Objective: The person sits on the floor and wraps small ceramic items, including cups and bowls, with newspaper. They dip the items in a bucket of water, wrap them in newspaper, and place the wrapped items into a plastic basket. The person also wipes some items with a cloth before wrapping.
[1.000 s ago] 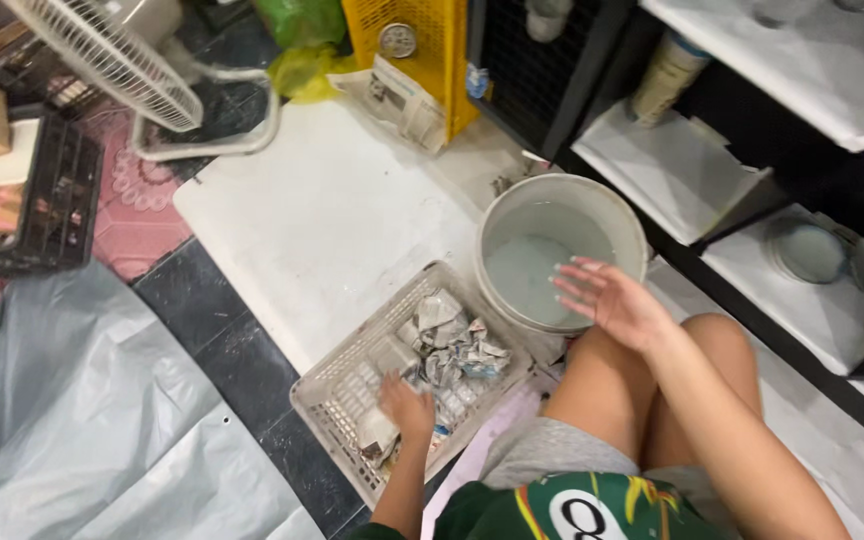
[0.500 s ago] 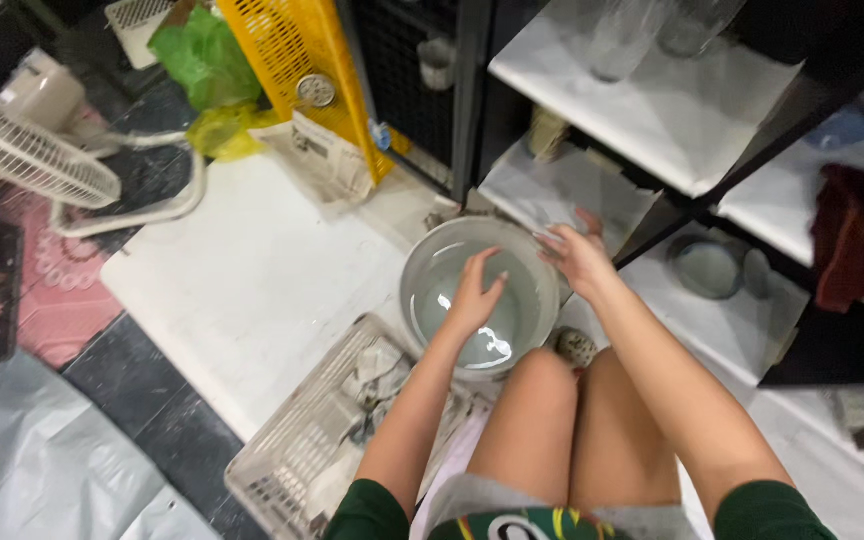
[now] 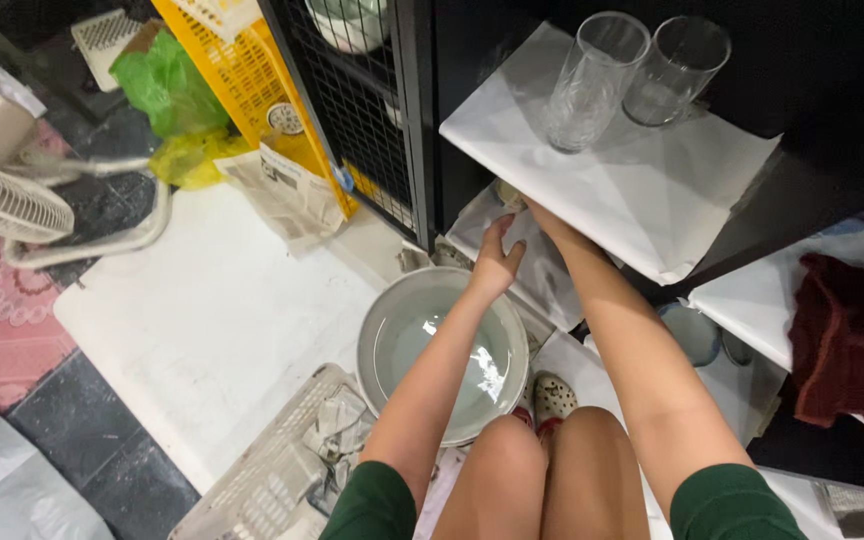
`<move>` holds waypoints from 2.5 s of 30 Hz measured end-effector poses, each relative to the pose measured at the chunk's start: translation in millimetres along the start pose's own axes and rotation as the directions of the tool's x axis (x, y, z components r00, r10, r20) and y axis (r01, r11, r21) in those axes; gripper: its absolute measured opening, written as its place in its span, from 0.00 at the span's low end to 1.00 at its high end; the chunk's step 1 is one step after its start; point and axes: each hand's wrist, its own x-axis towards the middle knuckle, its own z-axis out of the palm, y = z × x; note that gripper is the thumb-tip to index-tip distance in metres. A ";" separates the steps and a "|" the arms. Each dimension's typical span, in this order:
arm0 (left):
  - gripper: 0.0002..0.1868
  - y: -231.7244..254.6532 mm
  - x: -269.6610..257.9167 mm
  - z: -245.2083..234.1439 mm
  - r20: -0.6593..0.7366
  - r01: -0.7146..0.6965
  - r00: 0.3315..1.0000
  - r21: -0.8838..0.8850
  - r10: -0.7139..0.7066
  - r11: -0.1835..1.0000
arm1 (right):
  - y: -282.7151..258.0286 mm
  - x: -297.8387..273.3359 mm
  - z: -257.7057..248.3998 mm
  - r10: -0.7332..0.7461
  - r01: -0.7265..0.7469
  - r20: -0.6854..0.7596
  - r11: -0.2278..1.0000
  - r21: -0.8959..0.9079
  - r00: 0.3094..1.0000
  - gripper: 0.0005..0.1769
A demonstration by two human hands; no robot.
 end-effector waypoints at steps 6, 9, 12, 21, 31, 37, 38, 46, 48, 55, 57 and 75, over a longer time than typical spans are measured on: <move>0.35 -11.7 -13.9 13.6 -0.004 0.071 0.997 0.018 -0.071 0.997 | -25.5 -25.5 -2.3 -0.016 0.020 -0.080 0.999 0.050 0.997 0.27; 0.42 2.4 -25.2 0.9 -0.064 0.038 0.997 0.089 -0.032 0.995 | -35.1 -57.4 -15.5 -0.046 0.072 -0.124 0.973 0.220 0.991 0.24; 0.50 30.7 -34.2 -16.5 -0.160 0.067 0.986 0.143 -0.044 0.987 | -42.5 -99.8 -33.2 -0.057 0.128 -0.164 0.877 0.462 0.985 0.20; 0.61 168.7 -124.0 -94.3 0.037 -0.102 0.993 0.754 0.113 0.649 | -85.7 -254.7 -129.5 -0.048 0.058 -0.033 0.696 0.716 0.998 0.12; 0.44 259.0 -201.1 -159.8 0.340 0.065 0.917 0.386 -0.207 0.920 | -149.9 -367.9 -232.1 -0.215 -0.019 0.175 0.580 0.814 0.961 0.25; 0.38 260.6 -239.8 -153.6 0.545 0.180 0.837 -0.177 -0.056 0.968 | -167.3 -387.4 -234.0 -0.137 -0.143 0.223 0.439 0.887 0.965 0.66; 0.37 260.6 -244.2 -149.1 0.595 0.250 0.800 -0.224 -0.071 0.942 | -168.3 -390.0 -233.5 -0.109 -0.303 0.360 0.351 0.886 0.927 0.68; 0.33 271.4 -266.5 -131.1 0.639 0.451 0.747 -0.285 -0.183 0.846 | -178.3 -406.9 -209.7 -0.328 -0.416 0.351 -0.152 0.897 0.877 0.59; 0.35 268.8 -271.6 -133.8 0.671 0.557 0.700 -0.296 -0.246 0.776 | -176.7 -408.8 -208.6 -0.367 -0.353 0.251 -0.245 0.903 0.896 0.56; 0.39 247.9 -305.7 -128.1 0.697 0.656 0.683 -0.456 -0.216 0.602 | -181.1 -403.4 -222.1 -0.551 -0.517 0.297 -0.301 0.801 0.780 0.61; 0.37 248.2 -309.0 -126.9 0.630 0.596 0.743 -0.469 -0.226 0.652 | -189.6 -405.6 -227.3 -0.449 -0.527 0.403 -0.194 0.827 0.798 0.62; 0.34 182.5 -371.6 -210.5 0.286 0.540 0.842 -0.452 -0.458 0.710 | -213.1 -435.0 -120.0 -0.128 -0.705 0.784 0.367 0.607 0.608 0.43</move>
